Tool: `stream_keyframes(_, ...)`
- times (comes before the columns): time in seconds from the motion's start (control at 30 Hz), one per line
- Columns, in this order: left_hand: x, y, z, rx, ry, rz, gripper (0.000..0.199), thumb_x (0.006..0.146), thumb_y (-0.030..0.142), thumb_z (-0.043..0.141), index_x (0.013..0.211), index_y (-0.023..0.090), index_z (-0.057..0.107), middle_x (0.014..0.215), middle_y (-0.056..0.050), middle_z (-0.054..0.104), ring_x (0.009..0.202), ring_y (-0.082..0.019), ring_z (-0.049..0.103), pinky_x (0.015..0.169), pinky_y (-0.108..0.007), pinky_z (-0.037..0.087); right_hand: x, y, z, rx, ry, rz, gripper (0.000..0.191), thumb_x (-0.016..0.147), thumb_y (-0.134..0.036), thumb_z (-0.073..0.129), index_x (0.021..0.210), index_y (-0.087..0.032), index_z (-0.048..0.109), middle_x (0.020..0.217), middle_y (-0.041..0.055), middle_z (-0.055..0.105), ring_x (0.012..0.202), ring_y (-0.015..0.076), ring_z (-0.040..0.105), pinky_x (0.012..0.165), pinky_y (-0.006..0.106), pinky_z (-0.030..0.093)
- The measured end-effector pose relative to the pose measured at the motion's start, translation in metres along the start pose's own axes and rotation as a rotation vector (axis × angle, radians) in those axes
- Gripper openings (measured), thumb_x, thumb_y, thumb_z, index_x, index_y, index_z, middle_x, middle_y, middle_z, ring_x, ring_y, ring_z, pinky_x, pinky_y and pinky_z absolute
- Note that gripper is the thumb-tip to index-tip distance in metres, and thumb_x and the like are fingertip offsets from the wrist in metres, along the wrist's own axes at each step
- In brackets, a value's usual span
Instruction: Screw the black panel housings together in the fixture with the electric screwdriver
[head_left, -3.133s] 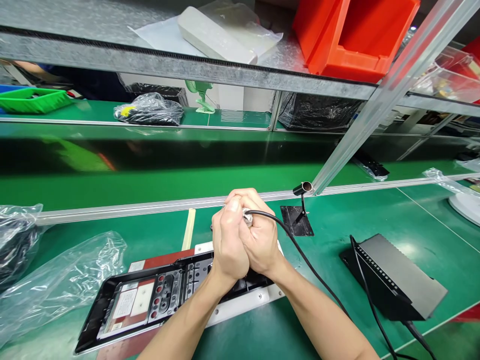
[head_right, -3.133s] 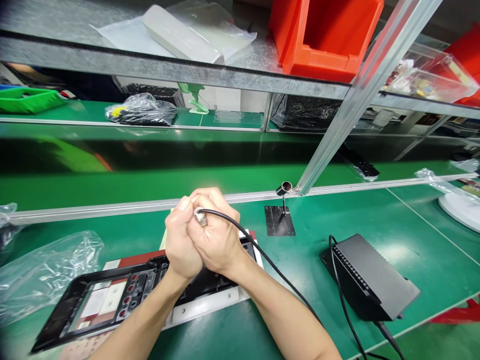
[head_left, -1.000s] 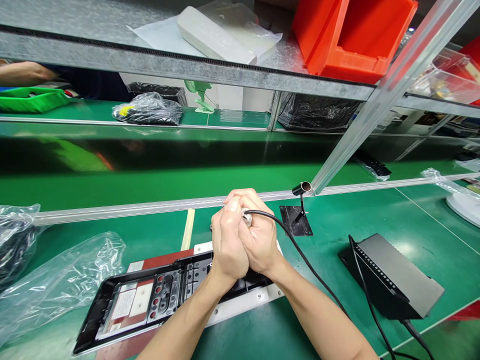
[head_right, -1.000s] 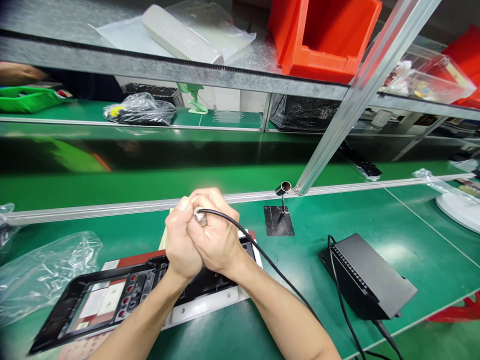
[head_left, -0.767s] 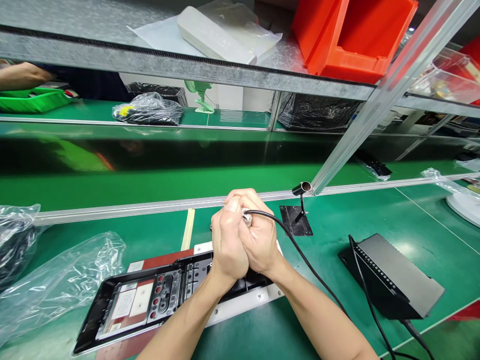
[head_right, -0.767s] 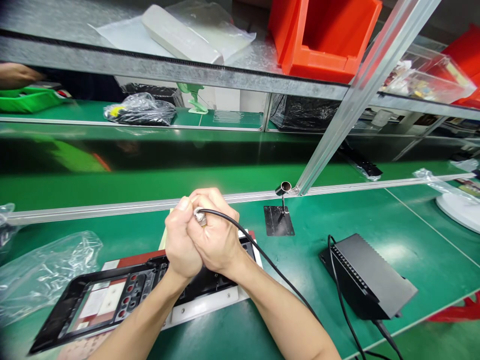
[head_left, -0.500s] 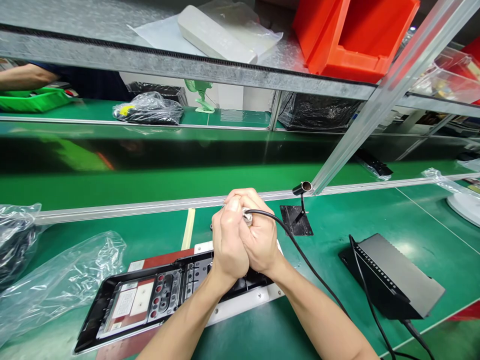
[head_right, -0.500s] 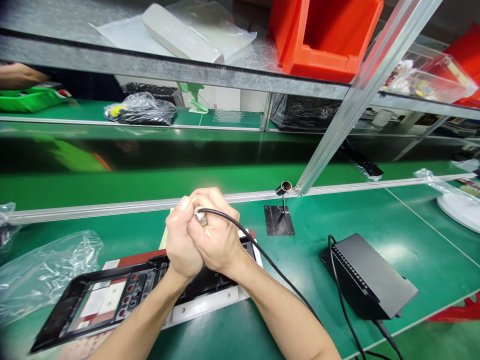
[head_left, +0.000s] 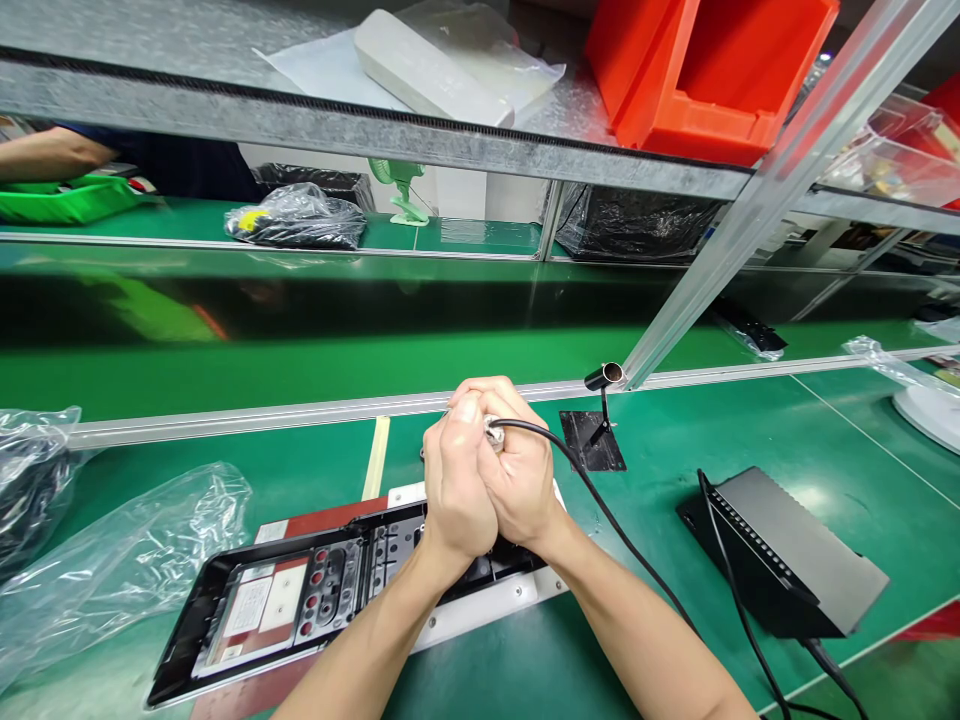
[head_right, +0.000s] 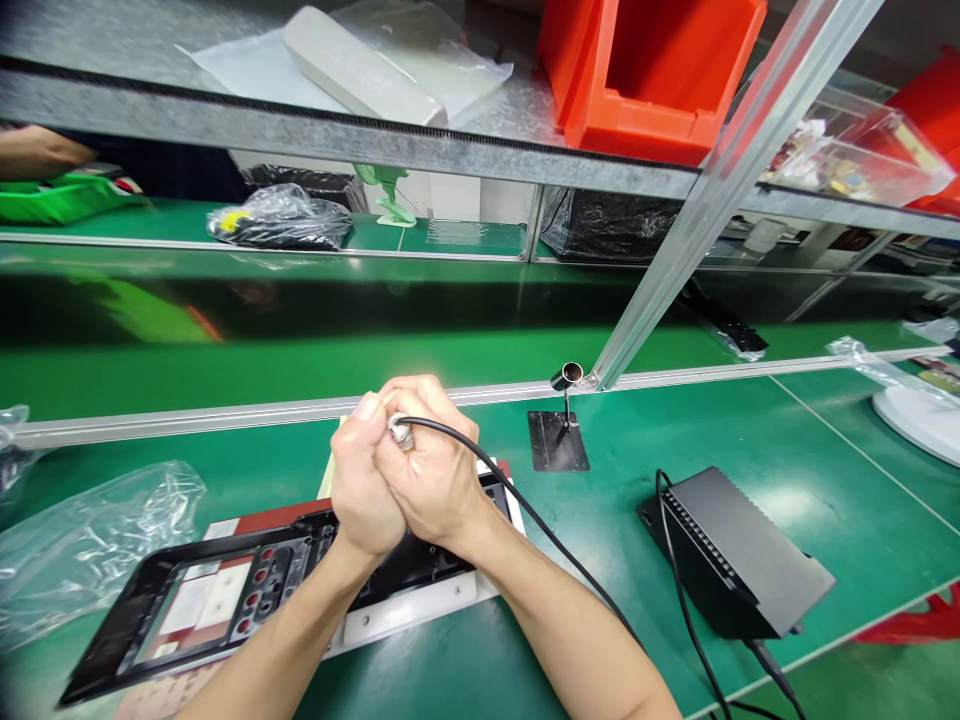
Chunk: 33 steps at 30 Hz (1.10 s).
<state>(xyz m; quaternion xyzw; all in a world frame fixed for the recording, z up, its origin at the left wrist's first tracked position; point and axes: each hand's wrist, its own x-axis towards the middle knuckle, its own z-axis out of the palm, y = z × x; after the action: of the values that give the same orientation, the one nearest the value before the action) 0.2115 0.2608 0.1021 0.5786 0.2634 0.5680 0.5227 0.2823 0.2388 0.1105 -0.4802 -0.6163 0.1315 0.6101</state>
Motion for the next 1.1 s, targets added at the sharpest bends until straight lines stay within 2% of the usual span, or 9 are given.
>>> stream_keyframes(0.23, 0.0008, 0.0016, -0.0004, 0.022, -0.004, 0.038, 0.044, 0.104, 0.046, 0.035, 0.067, 0.022, 0.041, 0.065, 0.002, 0.04, 0.06, -0.015, 0.035, 0.058, -0.032, 0.035, -0.0006, 0.0013, 0.0007, 0.005, 0.005, 0.006, 0.019, 0.099, -0.03, 0.05, 0.086, -0.023, 0.061, 0.1, 0.0057, 0.065, 0.091, 0.0175, 0.064, 0.081, 0.032, 0.052)
stream_keyframes(1.1, 0.0011, 0.002, 0.0007, 0.033, -0.014, 0.021, 0.047, 0.103, 0.049, 0.034, 0.065, 0.022, 0.042, 0.063, 0.002, 0.04, 0.057, -0.015, 0.035, 0.056, -0.031, 0.034, -0.0005, 0.0009, 0.0003, -0.019, 0.007, 0.008, 0.021, 0.099, -0.032, 0.049, 0.087, -0.022, 0.063, 0.101, 0.0058, 0.067, 0.091, 0.0171, 0.064, 0.081, 0.033, 0.054)
